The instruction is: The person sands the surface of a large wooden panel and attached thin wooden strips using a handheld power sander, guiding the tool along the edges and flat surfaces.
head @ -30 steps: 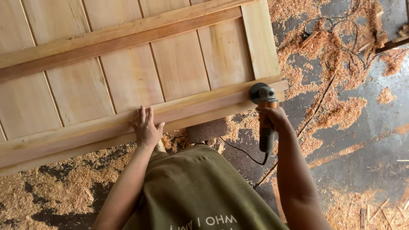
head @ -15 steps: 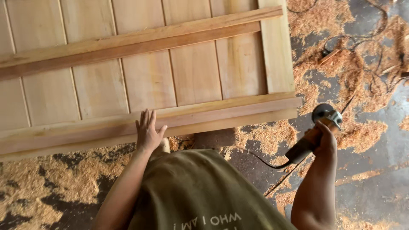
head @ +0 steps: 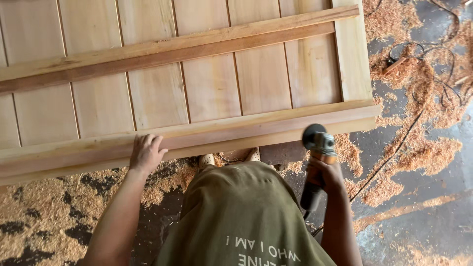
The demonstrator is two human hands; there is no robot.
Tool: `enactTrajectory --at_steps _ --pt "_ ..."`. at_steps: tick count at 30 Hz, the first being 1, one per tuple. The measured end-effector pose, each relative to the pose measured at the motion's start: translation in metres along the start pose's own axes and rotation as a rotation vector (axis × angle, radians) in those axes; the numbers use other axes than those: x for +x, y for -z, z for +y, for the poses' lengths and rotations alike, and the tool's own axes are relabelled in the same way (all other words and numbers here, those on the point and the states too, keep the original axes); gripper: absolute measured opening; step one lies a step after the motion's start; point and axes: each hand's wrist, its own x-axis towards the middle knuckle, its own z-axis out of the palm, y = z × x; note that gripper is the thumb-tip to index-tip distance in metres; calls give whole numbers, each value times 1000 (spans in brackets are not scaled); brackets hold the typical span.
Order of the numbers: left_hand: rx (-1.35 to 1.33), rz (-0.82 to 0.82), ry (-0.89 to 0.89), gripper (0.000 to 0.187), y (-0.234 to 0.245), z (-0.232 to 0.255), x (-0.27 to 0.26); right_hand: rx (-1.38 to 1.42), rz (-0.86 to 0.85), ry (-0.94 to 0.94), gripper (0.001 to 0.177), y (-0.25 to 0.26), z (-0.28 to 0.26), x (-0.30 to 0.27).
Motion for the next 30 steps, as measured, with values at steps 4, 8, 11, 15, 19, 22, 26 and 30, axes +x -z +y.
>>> enactTrajectory --at_steps 4,8,11,15,19,22,26,30 --pt "-32 95 -152 54 -7 -13 10 -159 -83 11 35 -83 -3 -17" --pt "-160 39 -155 48 -22 -21 19 -414 -72 -7 30 -150 -8 -41" --pt "-249 33 -167 35 -33 -22 19 -526 -105 -38 29 -196 -7 -54" --pt "-358 173 -303 19 -46 -25 11 -608 -149 -63 33 -247 4 -74" --pt "-310 316 -377 16 -54 -28 3 -784 -247 -31 39 -281 14 -84" --pt "-310 338 -359 12 -60 -29 -1 -909 -276 -33 42 -300 23 -85" --pt "-318 363 -378 14 -65 -26 1 -960 -255 -75 45 -304 27 -80" --pt "-267 348 -365 11 -65 -26 1 -898 -185 -33 46 -288 25 -74"
